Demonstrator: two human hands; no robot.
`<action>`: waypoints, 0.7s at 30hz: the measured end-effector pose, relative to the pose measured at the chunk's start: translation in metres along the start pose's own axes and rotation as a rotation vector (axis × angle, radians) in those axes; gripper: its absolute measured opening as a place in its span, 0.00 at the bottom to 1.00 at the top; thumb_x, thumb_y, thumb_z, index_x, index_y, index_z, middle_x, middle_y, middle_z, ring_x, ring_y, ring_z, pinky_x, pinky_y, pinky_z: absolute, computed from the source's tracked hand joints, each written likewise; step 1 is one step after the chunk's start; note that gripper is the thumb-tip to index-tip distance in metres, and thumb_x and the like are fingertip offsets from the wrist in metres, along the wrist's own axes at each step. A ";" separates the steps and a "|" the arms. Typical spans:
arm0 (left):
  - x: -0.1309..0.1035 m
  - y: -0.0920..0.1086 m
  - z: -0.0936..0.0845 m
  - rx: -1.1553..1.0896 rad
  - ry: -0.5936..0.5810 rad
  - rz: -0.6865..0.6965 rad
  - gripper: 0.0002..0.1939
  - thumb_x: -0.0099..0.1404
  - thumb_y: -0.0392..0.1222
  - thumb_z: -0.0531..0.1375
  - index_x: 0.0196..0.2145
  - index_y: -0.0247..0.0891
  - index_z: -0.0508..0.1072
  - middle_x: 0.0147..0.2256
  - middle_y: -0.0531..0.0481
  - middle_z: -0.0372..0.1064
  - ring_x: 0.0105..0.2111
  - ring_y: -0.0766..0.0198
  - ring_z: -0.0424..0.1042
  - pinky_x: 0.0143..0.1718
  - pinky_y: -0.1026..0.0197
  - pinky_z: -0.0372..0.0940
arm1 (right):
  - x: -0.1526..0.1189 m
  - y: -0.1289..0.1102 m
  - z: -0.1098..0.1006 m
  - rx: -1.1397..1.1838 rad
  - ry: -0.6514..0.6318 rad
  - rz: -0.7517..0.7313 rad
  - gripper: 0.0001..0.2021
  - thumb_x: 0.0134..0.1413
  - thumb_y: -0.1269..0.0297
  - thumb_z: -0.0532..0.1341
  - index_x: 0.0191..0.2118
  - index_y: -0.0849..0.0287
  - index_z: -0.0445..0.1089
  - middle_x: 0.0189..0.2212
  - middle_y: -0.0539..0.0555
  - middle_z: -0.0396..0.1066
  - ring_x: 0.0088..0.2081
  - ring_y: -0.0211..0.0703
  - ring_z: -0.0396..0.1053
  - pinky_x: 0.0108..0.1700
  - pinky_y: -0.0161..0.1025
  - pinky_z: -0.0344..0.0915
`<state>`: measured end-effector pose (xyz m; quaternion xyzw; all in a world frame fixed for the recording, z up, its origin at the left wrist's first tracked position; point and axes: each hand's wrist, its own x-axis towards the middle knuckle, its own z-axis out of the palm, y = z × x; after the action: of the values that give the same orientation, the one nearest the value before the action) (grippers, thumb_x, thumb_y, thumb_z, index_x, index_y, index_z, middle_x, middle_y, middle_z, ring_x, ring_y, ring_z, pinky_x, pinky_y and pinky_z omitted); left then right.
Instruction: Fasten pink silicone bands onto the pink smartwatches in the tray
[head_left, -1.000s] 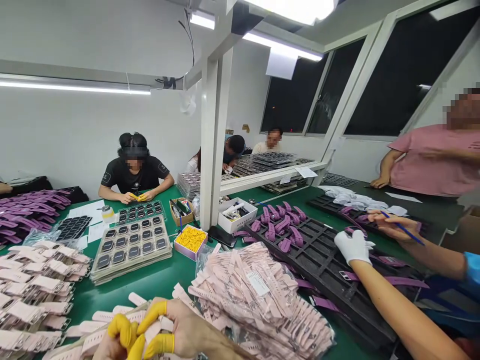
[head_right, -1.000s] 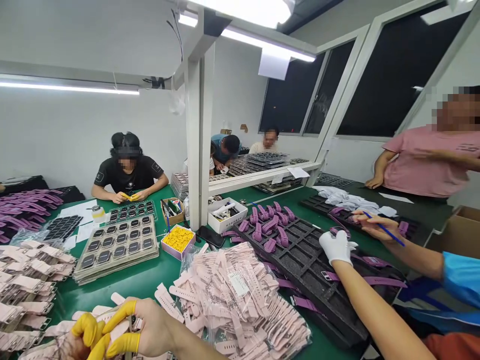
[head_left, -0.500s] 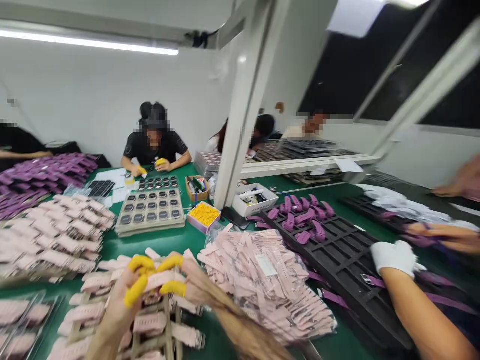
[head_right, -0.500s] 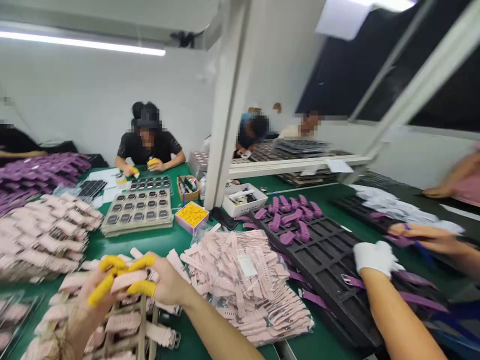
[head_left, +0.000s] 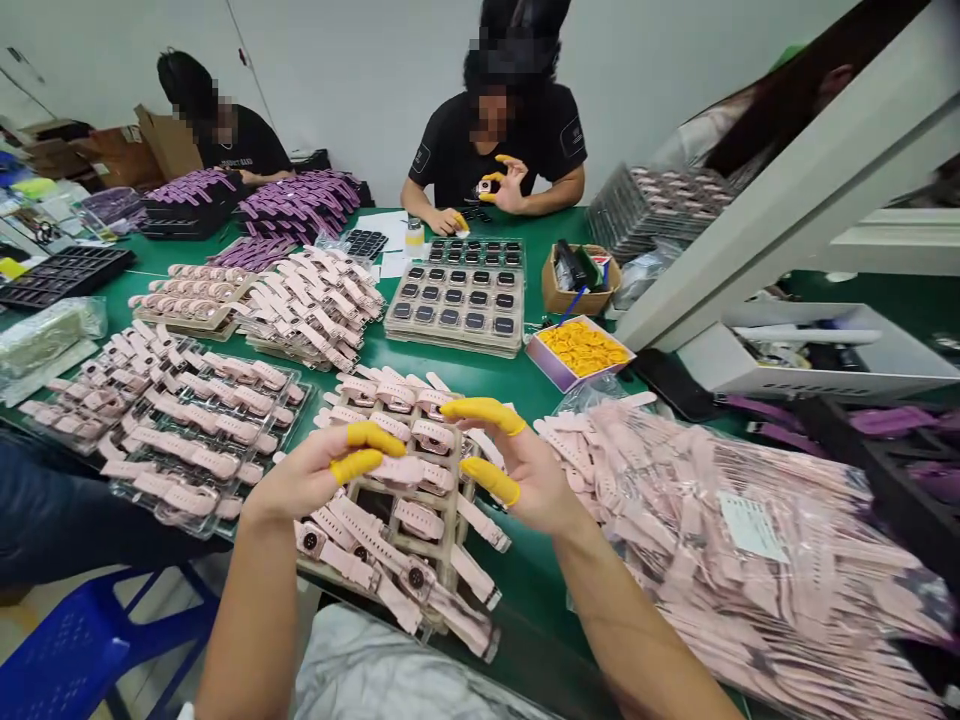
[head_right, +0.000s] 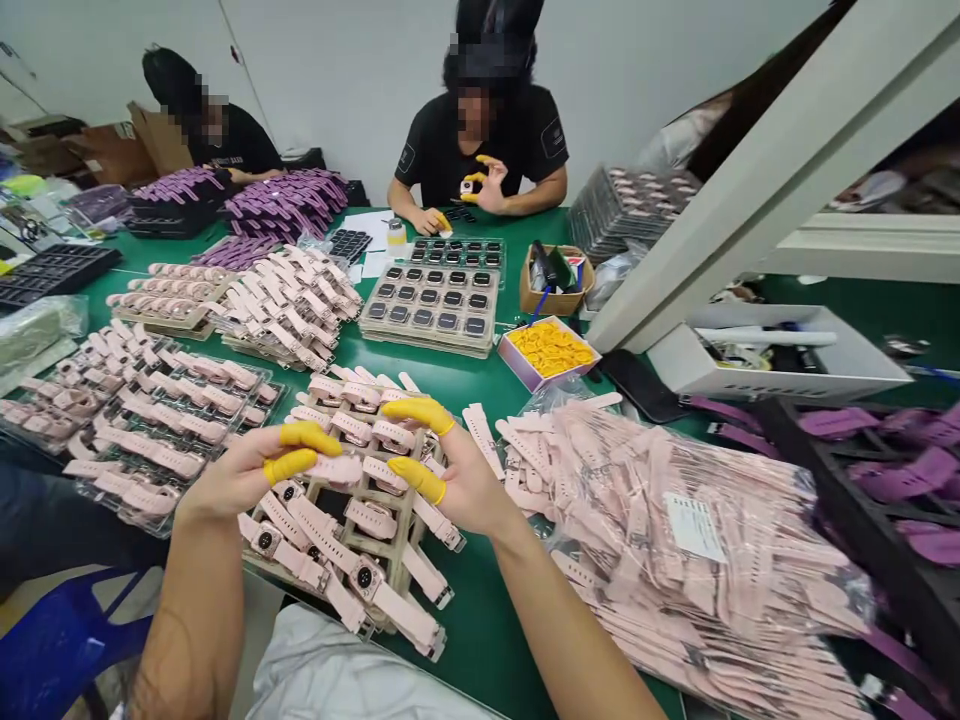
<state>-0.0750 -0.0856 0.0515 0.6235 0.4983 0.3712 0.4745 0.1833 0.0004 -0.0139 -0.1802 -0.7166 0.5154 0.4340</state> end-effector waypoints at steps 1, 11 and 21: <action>-0.010 -0.009 -0.004 0.044 -0.018 -0.020 0.13 0.73 0.46 0.60 0.47 0.39 0.81 0.45 0.42 0.79 0.47 0.53 0.77 0.51 0.56 0.70 | -0.001 0.000 -0.002 -0.005 0.004 0.011 0.19 0.66 0.53 0.64 0.60 0.48 0.68 0.56 0.58 0.72 0.58 0.53 0.69 0.62 0.51 0.66; -0.033 -0.060 -0.003 0.170 -0.079 -0.134 0.15 0.75 0.46 0.55 0.46 0.38 0.80 0.44 0.41 0.79 0.46 0.55 0.77 0.51 0.57 0.69 | -0.003 0.000 -0.007 -0.076 -0.067 0.012 0.13 0.68 0.54 0.63 0.54 0.48 0.73 0.50 0.56 0.78 0.51 0.50 0.75 0.59 0.49 0.69; -0.042 -0.051 0.001 0.469 -0.136 -0.159 0.15 0.76 0.43 0.52 0.52 0.41 0.75 0.51 0.43 0.75 0.52 0.56 0.73 0.56 0.55 0.68 | -0.001 -0.005 -0.014 -0.107 -0.092 0.024 0.12 0.67 0.54 0.63 0.51 0.49 0.74 0.46 0.53 0.80 0.49 0.49 0.77 0.57 0.49 0.71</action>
<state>-0.0975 -0.1237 0.0026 0.6989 0.5852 0.1639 0.3771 0.1962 0.0062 -0.0084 -0.1877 -0.7602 0.4892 0.3840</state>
